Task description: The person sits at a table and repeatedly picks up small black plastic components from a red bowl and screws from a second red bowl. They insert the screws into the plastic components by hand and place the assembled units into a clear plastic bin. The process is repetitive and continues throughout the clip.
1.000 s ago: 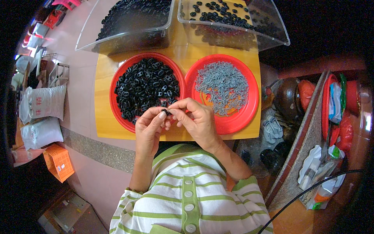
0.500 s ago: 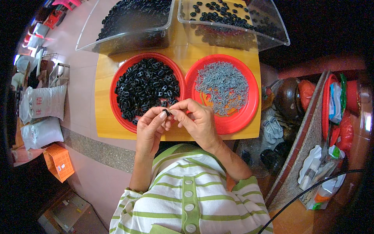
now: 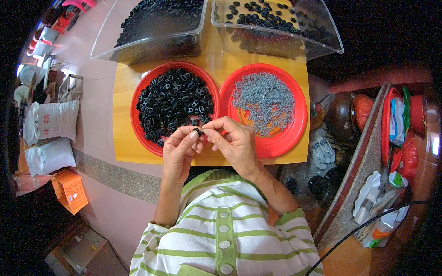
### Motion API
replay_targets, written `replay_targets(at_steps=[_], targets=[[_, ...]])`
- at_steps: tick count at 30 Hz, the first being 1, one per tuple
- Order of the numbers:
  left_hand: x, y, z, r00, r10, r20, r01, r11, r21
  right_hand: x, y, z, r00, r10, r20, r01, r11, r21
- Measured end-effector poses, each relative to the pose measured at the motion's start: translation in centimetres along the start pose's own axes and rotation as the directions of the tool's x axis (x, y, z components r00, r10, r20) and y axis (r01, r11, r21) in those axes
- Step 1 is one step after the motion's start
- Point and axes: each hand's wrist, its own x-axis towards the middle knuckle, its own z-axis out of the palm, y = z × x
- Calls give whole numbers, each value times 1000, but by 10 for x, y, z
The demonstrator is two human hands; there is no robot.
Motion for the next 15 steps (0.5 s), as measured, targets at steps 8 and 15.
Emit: replay_targets(at_steps=[8, 15], targets=[[-2, 2, 2, 999, 29, -12, -29, 998, 53, 1, -3, 0, 1000, -15, 20, 16, 1000, -19], [-1, 1, 1, 999, 35, -10, -35, 997, 64, 0, -1, 1, 1000, -6, 8, 6, 1000, -1]])
